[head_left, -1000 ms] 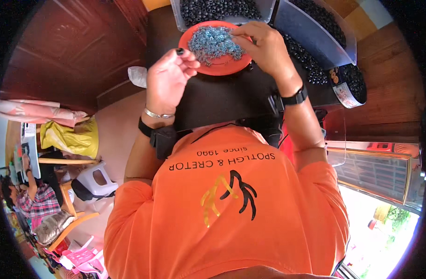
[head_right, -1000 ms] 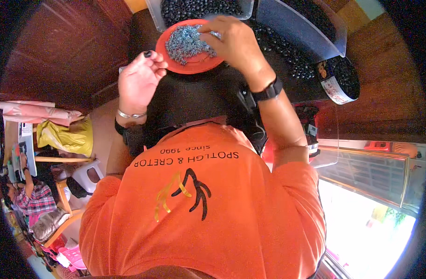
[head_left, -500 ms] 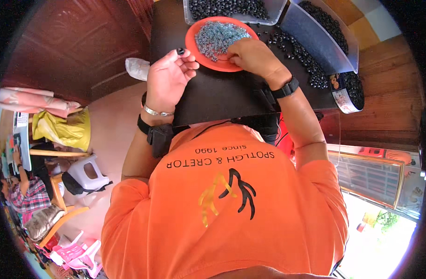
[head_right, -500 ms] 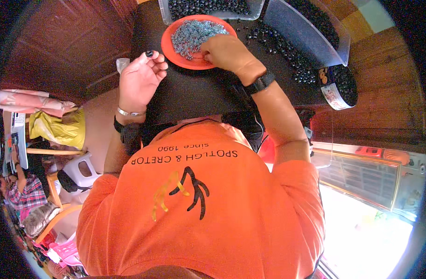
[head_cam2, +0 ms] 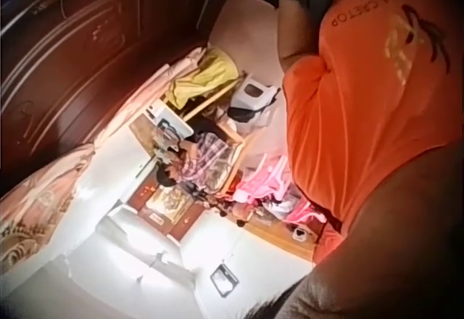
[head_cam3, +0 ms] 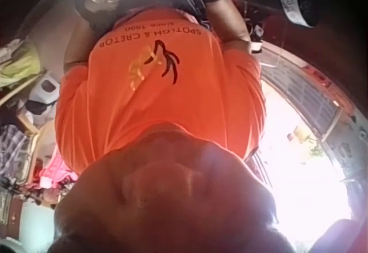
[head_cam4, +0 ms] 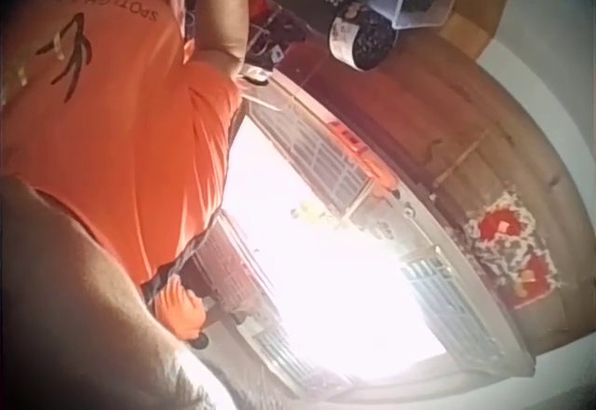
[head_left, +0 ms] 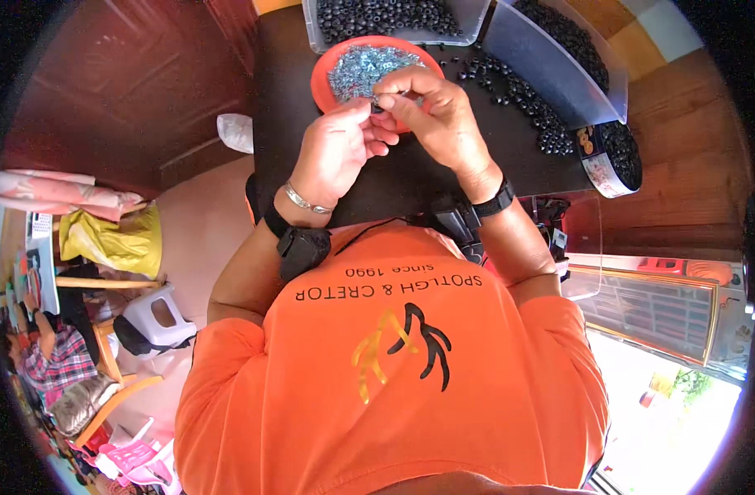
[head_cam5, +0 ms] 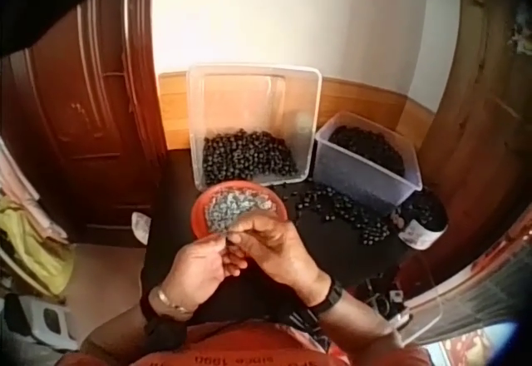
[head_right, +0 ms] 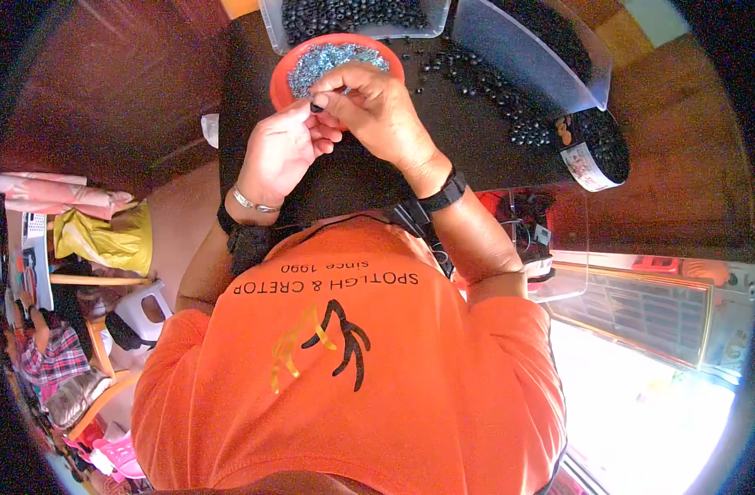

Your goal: Sorting small blue and black items from a plate into different storage containers.

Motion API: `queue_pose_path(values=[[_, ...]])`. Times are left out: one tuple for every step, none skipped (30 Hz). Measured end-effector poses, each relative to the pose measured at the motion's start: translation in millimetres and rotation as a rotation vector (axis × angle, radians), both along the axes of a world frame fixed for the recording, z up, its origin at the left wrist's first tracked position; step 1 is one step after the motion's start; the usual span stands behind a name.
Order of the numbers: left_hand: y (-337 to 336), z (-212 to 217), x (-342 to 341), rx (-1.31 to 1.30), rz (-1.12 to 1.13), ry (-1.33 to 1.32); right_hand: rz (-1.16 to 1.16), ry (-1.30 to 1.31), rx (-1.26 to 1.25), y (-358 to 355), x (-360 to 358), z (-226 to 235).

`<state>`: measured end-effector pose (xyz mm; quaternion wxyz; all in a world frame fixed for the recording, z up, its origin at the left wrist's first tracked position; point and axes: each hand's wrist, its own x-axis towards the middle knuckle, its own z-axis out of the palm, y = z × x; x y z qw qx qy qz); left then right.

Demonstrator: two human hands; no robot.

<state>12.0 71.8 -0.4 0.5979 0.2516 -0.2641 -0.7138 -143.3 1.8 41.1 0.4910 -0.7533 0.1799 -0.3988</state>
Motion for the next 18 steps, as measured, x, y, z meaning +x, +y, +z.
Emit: queue_pose_path(values=[[0, 0, -3, 0.021, 0.023, -0.004, -0.009, -0.002, -0.003, 0, -1, -4], [0, 1, -7, 0.042, 0.045, -0.008, -0.023, -0.009, -0.027, 0, -2, -8], [-1, 1, -10, 0.036, 0.033, -0.009, -0.039, -0.015, -0.053, -1, -3, -11], [0, 1, -10, 0.047, 0.03, 0.004, -0.056, -0.02, -0.079, -2, -5, -12], [-1, 1, -10, 0.058, 0.026, 0.018, -0.115, -0.012, -0.155, 0, -5, -11], [-1, -1, -10, 0.052, 0.014, 0.017, -0.178, 0.037, -0.379, -3, -6, -12], [-2, -4, -10, 0.087, 0.03, 0.029, -0.212, 0.039, -0.446, -2, -7, -10], [-3, -6, -11, 0.122, 0.047, 0.04, -0.247, 0.041, -0.514, 0, -7, -9], [-2, -2, -12, 0.126, 0.05, 0.016, -0.278, 0.058, -0.528, 2, -7, -8], [-2, -2, -13, 0.123, 0.038, 0.014, -0.29, 0.06, -0.531, 3, -9, -8], [-3, -3, -13, 0.117, 0.042, -0.002, -0.289, 0.069, -0.465, 4, -11, -8], [-4, -3, -13, 0.11, 0.048, -0.019, -0.288, 0.075, -0.4, 4, -11, -8], [-4, -4, -13, 0.102, 0.065, -0.047, -0.298, 0.062, -0.387, 3, -11, -11], [-3, -2, -13, 0.099, 0.057, -0.05, -0.306, 0.061, -0.388, 2, -12, -12], [-2, -1, -14, 0.096, 0.053, -0.054, -0.303, 0.056, -0.456, 2, -13, -13], [-2, 0, -14, 0.093, 0.05, -0.058, -0.3, 0.053, -0.523, 2, -14, -13], [-3, 1, -16, 0.093, 0.047, -0.058, -0.321, 0.062, -0.578, 3, -14, -13], [-3, 2, -17, 0.099, 0.062, -0.071, -0.322, 0.062, -0.577, 3, -13, -13]])
